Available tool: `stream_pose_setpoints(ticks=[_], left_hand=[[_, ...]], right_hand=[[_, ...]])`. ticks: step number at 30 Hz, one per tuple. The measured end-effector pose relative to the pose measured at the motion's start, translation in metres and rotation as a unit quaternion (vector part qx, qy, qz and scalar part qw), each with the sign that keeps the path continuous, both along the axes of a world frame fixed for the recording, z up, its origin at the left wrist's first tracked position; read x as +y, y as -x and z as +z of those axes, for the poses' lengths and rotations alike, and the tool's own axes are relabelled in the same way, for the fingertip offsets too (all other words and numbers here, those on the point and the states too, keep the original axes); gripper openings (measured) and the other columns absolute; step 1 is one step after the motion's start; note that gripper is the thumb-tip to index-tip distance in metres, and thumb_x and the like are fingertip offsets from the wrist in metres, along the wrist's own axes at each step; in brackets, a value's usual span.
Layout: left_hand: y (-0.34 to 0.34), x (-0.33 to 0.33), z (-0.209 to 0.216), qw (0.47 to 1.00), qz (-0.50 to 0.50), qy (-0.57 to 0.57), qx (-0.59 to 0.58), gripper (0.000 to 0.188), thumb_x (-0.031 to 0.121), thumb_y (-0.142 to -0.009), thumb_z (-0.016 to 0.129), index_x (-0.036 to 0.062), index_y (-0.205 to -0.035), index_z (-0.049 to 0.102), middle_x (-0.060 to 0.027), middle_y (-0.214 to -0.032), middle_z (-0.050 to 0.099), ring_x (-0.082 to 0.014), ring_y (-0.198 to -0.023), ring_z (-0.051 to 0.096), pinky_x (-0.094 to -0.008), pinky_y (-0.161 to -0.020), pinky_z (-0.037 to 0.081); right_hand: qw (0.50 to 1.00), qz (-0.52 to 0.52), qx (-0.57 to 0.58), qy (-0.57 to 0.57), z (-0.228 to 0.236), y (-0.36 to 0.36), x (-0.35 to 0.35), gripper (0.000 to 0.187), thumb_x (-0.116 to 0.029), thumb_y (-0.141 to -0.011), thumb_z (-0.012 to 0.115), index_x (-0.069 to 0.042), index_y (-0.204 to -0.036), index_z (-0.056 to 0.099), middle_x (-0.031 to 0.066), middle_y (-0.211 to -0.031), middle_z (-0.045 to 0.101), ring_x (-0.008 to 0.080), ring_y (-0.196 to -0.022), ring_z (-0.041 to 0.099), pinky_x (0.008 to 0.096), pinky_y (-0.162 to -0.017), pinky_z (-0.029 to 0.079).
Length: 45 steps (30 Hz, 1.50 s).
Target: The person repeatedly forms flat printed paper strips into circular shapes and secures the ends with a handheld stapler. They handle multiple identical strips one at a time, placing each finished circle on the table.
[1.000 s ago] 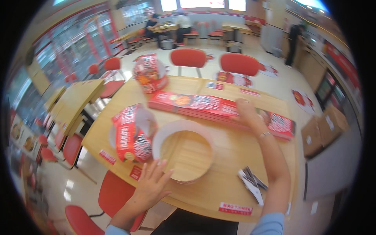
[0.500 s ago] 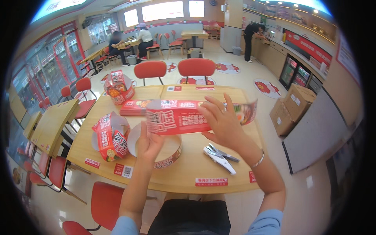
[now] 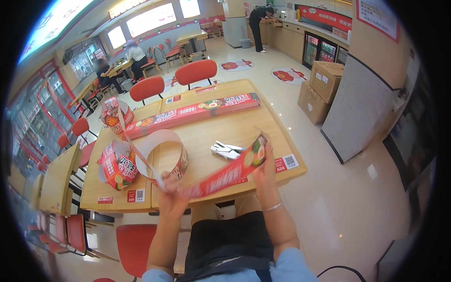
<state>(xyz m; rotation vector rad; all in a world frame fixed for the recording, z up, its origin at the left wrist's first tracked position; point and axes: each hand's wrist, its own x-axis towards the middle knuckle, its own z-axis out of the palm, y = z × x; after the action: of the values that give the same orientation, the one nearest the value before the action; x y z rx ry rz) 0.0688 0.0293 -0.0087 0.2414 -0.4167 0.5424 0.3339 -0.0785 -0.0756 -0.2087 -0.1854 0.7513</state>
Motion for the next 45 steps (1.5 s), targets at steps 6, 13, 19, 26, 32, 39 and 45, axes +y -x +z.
stream_pose_setpoints(ticks=[6, 13, 19, 26, 32, 39, 45], left_hand=[[0.116, 0.039, -0.022, 0.984, 0.072, -0.031, 0.159, 0.047, 0.026, -0.096, 0.056, 0.0131, -0.139, 0.042, 0.0051, -0.078, 0.044, -0.006, -0.061, 0.039, -0.022, -0.058, 0.038], [0.156, 0.088, 0.031, 0.983, 0.094, -0.104, 0.117, 0.048, 0.017, -0.094, 0.057, 0.0062, -0.138, 0.041, 0.0021, -0.079, 0.049, -0.0067, -0.058, 0.045, -0.0245, -0.052, 0.041], [0.14, 0.055, 0.054, 0.769, 0.101, -0.406, 0.484, 0.024, 0.011, -0.084, 0.066, -0.0006, -0.105, 0.065, -0.0027, -0.081, 0.066, -0.0099, -0.072, 0.063, -0.0264, -0.067, 0.053], [0.105, 0.034, 0.058, 0.637, -0.012, -0.492, 0.593, 0.023, 0.017, -0.081, 0.075, -0.0036, -0.086, 0.067, 0.0007, -0.078, 0.064, -0.0038, -0.07, 0.056, -0.0213, -0.061, 0.046], [0.106, 0.026, 0.058, 0.58, 0.002, -0.567, 0.585, 0.026, 0.02, -0.081, 0.076, -0.0034, -0.081, 0.065, -0.0021, -0.071, 0.062, -0.0038, -0.068, 0.054, -0.022, -0.058, 0.045], [0.101, 0.011, 0.046, 0.51, 0.07, -0.677, 0.527, 0.036, 0.02, -0.076, 0.079, -0.0027, -0.098, 0.063, -0.0103, -0.093, 0.064, -0.0148, -0.079, 0.061, -0.0278, -0.066, 0.051], [0.062, -0.021, 0.048, 0.479, 0.2, -0.753, 0.405, 0.059, 0.02, -0.071, 0.081, 0.0036, -0.121, 0.054, -0.016, -0.117, 0.06, -0.0294, -0.1, 0.061, -0.0368, -0.083, 0.051]], right_hand=[[0.986, 0.104, -0.118, 0.049, 0.016, -0.029, -0.045, 0.029, -0.014, -0.093, 0.06, -0.004, -0.12, 0.055, 0.0054, -0.104, 0.063, 0.0074, -0.082, 0.062, 0.0204, -0.067, 0.052], [0.729, 0.192, -0.556, 0.351, 0.092, 0.032, -0.065, 0.035, -0.02, -0.089, 0.066, 0.002, -0.117, 0.061, 0.0037, -0.093, 0.068, 0.0045, -0.08, 0.061, 0.0198, -0.07, 0.05], [0.576, 0.137, -0.747, 0.303, 0.1, 0.044, -0.046, 0.032, -0.03, -0.087, 0.068, -0.002, -0.104, 0.068, 0.0076, -0.079, 0.068, 0.0096, -0.071, 0.062, 0.0246, -0.063, 0.047], [0.537, 0.143, -0.787, 0.268, 0.108, 0.066, -0.025, 0.032, -0.033, -0.086, 0.068, -0.003, -0.097, 0.069, 0.0116, -0.078, 0.068, 0.0198, -0.067, 0.065, 0.0295, -0.061, 0.048], [0.511, 0.207, -0.79, 0.268, 0.111, 0.086, -0.015, 0.032, -0.031, -0.081, 0.074, -0.002, -0.092, 0.069, 0.0091, -0.075, 0.068, 0.0139, -0.066, 0.063, 0.0267, -0.058, 0.047], [0.536, 0.296, -0.748, 0.258, 0.11, 0.091, -0.011, 0.024, -0.022, -0.08, 0.075, -0.001, -0.09, 0.067, 0.0059, -0.075, 0.068, 0.0096, -0.067, 0.062, 0.0243, -0.058, 0.046], [0.439, 0.377, -0.796, 0.178, 0.135, 0.094, -0.003, 0.019, -0.017, -0.08, 0.073, -0.004, -0.091, 0.066, 0.0066, -0.079, 0.067, 0.0123, -0.073, 0.063, 0.0257, -0.064, 0.048]])
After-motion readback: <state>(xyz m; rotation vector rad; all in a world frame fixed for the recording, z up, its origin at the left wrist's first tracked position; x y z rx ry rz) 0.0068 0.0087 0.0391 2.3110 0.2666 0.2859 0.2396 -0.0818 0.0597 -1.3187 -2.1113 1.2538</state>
